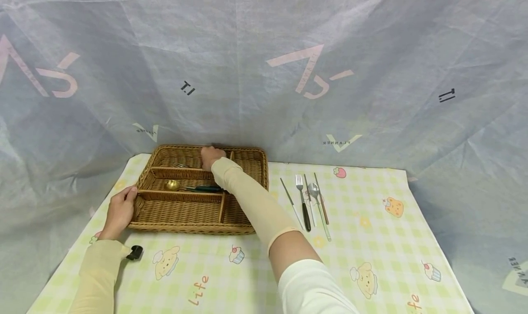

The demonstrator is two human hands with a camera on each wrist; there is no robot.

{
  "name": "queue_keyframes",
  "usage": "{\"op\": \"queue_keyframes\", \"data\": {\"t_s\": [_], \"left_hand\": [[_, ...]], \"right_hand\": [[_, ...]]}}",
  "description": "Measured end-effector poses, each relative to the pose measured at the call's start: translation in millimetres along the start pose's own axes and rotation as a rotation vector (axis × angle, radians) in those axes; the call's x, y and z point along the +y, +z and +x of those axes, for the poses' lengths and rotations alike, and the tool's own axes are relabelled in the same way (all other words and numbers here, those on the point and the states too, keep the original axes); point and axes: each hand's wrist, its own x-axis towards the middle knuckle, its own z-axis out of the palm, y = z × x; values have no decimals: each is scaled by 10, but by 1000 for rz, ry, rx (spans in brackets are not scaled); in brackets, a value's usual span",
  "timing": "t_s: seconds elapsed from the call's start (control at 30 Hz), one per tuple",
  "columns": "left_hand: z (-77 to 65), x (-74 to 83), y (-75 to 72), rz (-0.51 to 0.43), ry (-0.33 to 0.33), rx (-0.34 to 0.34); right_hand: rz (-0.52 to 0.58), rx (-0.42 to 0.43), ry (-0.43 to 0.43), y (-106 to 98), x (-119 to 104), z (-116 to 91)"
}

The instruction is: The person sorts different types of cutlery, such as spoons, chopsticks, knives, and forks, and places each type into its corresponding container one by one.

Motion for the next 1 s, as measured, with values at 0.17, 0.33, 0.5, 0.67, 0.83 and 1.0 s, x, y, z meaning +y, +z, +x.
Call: {"op": "queue_keyframes", "data": {"t_s": [0.17, 0.33, 0.5, 0.67, 0.83, 1.0], "left_hand": [[-19, -5, 9, -1, -4, -15], [2, -5, 0, 4, 14, -15], [30, 16, -11, 15, 28, -21], [33, 10, -27, 18, 27, -27], [14, 0, -34, 5, 5, -23], [14, -12, -8, -1, -2, -12]], "right_hand": [[24, 87, -73, -73, 62, -98], [130, 167, -169, -295, 106, -392], [163, 225, -268, -402, 196, -821], [219, 268, -321, -289, 349, -1305], [208, 391, -316, -42, 542, -1820], [193, 488, -262, 265, 778, -2266]]}}
